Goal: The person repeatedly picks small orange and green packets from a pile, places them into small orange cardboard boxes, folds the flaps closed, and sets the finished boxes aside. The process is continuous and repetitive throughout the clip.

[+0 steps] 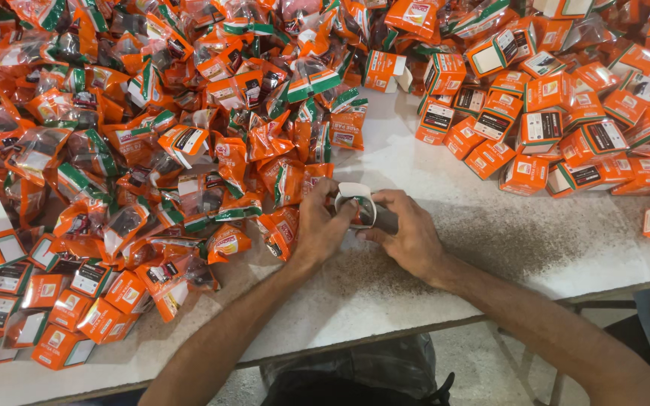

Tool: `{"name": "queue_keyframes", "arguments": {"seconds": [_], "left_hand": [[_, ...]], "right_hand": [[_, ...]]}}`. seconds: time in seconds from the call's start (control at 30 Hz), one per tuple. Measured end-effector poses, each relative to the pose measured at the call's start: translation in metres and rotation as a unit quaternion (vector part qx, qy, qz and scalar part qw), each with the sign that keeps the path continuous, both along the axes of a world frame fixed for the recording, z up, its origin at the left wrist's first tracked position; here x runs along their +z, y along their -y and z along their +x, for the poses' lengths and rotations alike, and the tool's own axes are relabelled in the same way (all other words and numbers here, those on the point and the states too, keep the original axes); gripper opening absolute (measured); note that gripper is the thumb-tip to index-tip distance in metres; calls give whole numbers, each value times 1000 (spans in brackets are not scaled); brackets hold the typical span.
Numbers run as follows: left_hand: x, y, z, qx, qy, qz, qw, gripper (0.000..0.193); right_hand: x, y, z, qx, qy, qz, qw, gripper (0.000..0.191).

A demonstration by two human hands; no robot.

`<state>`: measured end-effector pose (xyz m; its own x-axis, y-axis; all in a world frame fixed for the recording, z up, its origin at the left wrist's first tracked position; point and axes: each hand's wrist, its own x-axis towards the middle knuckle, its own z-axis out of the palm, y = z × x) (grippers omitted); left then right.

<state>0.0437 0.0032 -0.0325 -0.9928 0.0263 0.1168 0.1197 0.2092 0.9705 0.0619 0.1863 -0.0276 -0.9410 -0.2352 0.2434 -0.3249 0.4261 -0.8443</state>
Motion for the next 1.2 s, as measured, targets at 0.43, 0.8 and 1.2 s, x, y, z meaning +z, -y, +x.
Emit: {"name": "queue_keyframes", "arguments": {"seconds": [0.43, 0.8, 1.2], "left_hand": [[10, 27, -15, -128, 124, 158, 971, 18], [21, 31, 10, -182, -354, -227, 889, 39], [31, 33, 18, -199, -408, -345, 821, 26]], "right_hand": [[0, 0, -2, 42, -212, 113, 970, 46], [-8, -4, -4, 15, -105, 67, 992, 57], [-3, -5, -3, 59, -161, 69, 983, 63]]}}
